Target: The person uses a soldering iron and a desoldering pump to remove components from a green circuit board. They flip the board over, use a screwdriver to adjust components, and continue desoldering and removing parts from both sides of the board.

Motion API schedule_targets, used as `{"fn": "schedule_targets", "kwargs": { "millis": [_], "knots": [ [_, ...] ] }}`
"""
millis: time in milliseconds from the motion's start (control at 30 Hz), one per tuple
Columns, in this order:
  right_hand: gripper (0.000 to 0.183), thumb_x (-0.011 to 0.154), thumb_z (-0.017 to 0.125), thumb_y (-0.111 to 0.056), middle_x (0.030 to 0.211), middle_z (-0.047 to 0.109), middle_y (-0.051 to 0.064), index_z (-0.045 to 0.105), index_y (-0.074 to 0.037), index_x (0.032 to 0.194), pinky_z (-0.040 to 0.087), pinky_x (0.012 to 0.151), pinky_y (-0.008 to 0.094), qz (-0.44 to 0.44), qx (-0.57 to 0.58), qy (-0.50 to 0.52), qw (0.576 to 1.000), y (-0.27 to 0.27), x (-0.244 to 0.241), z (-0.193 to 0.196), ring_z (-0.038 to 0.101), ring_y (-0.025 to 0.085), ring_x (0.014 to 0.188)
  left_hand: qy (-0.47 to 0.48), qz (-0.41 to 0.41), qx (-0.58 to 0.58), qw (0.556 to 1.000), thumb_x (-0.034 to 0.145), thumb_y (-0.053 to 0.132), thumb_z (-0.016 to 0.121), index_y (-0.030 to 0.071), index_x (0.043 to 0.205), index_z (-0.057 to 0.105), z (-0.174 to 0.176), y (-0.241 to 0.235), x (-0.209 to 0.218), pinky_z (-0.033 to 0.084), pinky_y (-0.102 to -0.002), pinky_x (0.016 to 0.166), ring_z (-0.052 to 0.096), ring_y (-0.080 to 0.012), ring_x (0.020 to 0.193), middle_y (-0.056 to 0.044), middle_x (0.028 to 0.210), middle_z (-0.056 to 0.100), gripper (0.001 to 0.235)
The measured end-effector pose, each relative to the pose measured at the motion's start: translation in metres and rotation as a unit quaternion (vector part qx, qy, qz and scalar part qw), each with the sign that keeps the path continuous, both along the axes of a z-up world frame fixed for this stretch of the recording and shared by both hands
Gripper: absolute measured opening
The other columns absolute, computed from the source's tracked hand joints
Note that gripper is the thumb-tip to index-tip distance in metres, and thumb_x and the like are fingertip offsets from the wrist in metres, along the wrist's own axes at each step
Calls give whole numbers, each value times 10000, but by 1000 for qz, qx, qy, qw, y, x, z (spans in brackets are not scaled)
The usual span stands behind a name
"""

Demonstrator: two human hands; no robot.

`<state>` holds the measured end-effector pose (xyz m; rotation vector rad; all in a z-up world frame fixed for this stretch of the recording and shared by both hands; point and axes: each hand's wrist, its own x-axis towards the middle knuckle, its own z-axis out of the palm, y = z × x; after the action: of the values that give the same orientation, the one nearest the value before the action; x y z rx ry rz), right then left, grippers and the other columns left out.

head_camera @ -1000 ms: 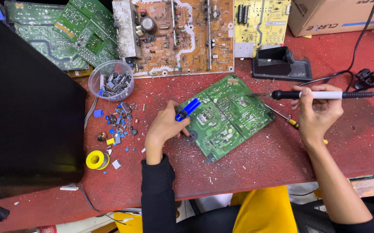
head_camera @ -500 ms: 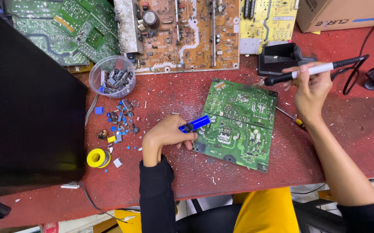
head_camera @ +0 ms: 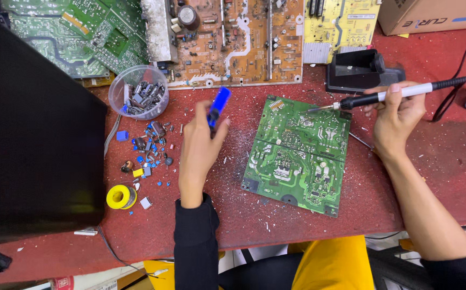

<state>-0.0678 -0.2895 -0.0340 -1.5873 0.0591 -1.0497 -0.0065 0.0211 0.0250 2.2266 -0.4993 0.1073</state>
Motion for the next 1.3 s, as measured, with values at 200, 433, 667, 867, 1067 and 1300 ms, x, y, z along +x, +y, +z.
{"fn": "schedule_targets", "kwargs": {
  "millis": [200, 433, 667, 867, 1067, 1300],
  "knots": [
    [167, 981, 395, -195, 788, 544, 237, 288, -77, 929, 346, 412, 219, 7, -17, -5, 1000, 4, 1, 2, 465, 190, 483, -159, 38, -104, 981, 897, 146, 360, -43, 1145, 286, 3, -3, -2, 323, -381, 849, 447, -364, 996, -248, 1088, 433, 320],
    [174, 989, 378, -166, 800, 529, 271, 279, -42, 918, 392, 475, 257, 3, -49, -15, 999, 9, -5, 7, 469, 228, 523, -218, 52, -245, 943, 901, 165, 429, 40, 1125, 247, 10, -6, -7, 395, -325, 863, 554, -249, 902, -162, 1003, 546, 314],
    [164, 990, 384, -171, 802, 532, 266, 285, -58, 925, 369, 463, 260, 13, -51, -28, 998, 8, -4, 5, 454, 226, 502, -133, 36, -340, 930, 875, 184, 454, 70, 1057, 220, 6, -13, -6, 508, -269, 718, 629, -246, 851, -170, 1097, 517, 317],
    [152, 991, 385, -162, 801, 532, 275, 290, -60, 929, 388, 476, 266, 16, -48, -29, 998, 7, -4, 5, 453, 231, 503, -120, 11, -359, 925, 871, 174, 444, 70, 996, 226, 6, -19, -8, 497, -274, 719, 617, -243, 853, -173, 1002, 542, 272],
    [168, 986, 380, -157, 788, 536, 270, 288, -38, 909, 381, 473, 268, 0, -82, -32, 996, 13, -9, 13, 446, 226, 489, -111, 3, -363, 925, 865, 185, 448, 76, 957, 226, 6, -21, -9, 495, -268, 692, 617, -238, 833, -172, 940, 554, 264],
    [201, 980, 395, -172, 722, 556, 248, 311, -6, 904, 383, 580, 316, -52, -189, -42, 980, 20, -14, 21, 555, 294, 619, -109, 6, -352, 930, 864, 168, 457, 82, 975, 219, 3, -23, -9, 492, -250, 658, 626, -232, 820, -165, 935, 561, 276]
  ]
}}
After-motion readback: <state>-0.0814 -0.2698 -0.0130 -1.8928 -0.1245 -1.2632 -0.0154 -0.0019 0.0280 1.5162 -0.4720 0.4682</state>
